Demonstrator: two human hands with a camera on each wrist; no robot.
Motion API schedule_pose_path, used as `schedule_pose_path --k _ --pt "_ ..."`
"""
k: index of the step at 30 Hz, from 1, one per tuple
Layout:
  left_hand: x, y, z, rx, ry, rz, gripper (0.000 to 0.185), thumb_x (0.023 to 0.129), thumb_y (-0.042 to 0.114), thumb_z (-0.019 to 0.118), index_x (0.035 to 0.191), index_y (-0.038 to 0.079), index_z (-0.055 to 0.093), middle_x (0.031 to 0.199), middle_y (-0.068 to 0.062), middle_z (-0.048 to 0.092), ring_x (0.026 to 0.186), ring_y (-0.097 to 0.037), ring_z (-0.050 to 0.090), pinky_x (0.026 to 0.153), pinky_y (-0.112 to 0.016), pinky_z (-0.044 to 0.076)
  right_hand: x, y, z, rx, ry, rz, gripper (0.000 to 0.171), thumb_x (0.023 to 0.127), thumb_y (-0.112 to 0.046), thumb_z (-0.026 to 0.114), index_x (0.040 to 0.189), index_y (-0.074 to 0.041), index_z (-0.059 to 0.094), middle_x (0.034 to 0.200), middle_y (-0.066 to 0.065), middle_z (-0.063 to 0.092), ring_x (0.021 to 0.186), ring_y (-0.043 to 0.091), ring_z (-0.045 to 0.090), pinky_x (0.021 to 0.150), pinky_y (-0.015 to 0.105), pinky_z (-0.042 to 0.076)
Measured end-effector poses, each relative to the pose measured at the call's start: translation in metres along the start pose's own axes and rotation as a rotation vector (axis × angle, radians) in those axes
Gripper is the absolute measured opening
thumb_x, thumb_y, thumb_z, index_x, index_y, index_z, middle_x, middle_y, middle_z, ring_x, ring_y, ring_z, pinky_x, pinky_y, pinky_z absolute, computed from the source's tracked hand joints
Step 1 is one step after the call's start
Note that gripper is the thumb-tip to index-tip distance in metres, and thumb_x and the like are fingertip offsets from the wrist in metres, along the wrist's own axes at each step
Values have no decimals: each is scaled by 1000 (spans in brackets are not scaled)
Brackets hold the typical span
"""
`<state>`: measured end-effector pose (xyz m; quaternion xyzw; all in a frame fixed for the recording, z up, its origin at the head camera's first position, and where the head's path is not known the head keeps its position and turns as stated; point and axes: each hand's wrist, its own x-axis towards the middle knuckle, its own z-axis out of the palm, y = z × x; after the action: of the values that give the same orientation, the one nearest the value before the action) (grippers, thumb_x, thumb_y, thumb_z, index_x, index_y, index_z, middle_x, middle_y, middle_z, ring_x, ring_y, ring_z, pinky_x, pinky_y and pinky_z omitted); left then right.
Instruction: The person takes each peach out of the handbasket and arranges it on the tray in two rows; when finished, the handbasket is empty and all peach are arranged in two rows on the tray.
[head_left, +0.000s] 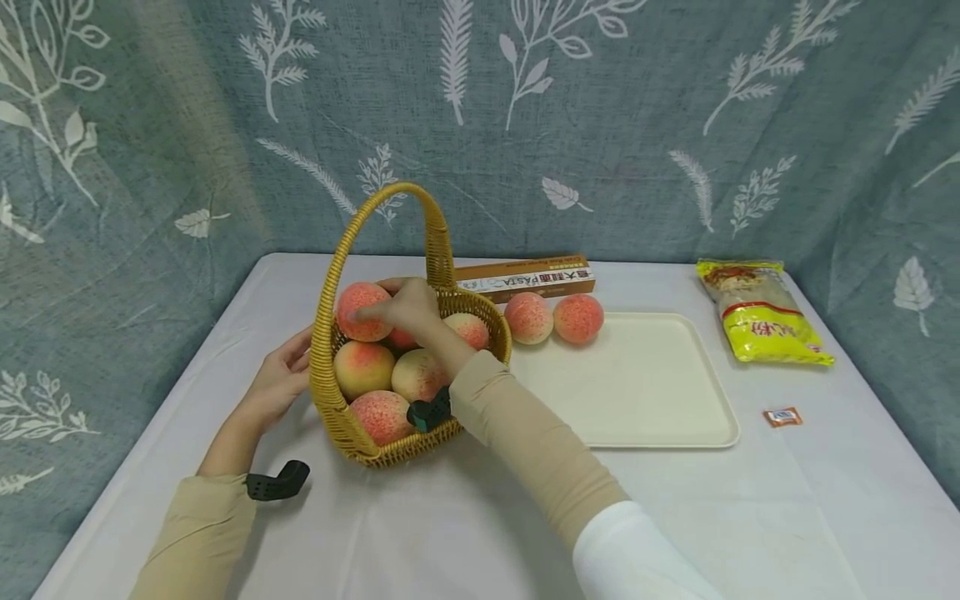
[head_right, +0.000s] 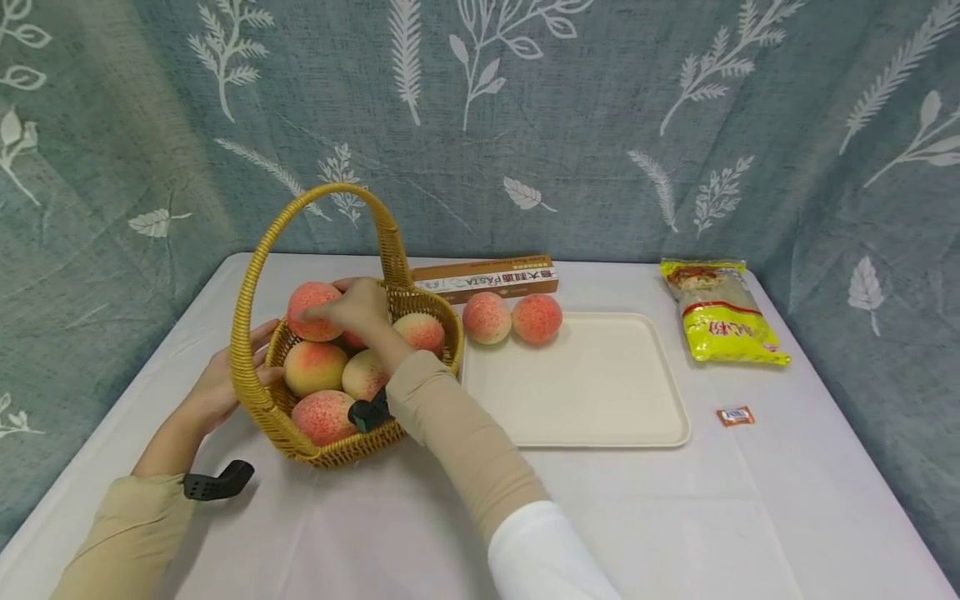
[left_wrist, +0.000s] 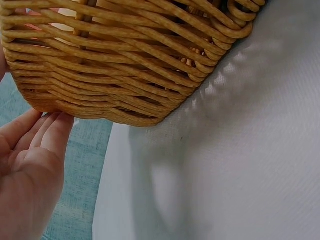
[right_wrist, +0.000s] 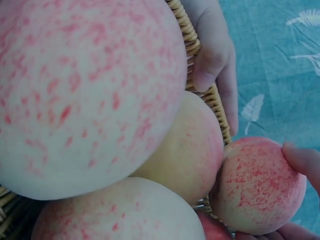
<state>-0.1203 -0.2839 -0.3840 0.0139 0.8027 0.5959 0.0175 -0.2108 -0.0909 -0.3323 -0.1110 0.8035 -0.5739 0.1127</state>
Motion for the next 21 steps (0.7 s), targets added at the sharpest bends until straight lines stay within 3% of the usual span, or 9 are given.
schedule_pose_path --k 7,13,21 --pt "1 -1 1 -22 -1 -13 79 90 -3 58 154 -3 12 156 -26 18 140 -42 23 88 -9 41 0 0 -11 46 -18 7 57 72 -23 87 124 -11 67 127 4 62 120 24 53 91 35 49" --pt "1 0 1 -9 -1 -11 79 89 -2 58 153 -5 12 156 -28 16 140 -44 21 90 -9 41 0 -2 -22 66 -37 33 59 72 -24 88 125 -11 67 127 2 62 119 21 54 89 31 50" --pt "2 -1 1 33 7 -3 79 89 -1 59 153 -5 12 156 -29 16 140 -45 20 95 -12 40 -9 -3 -41 58 -106 -28 56 74 -24 86 126 -11 66 127 2 62 117 19 54 90 35 49"
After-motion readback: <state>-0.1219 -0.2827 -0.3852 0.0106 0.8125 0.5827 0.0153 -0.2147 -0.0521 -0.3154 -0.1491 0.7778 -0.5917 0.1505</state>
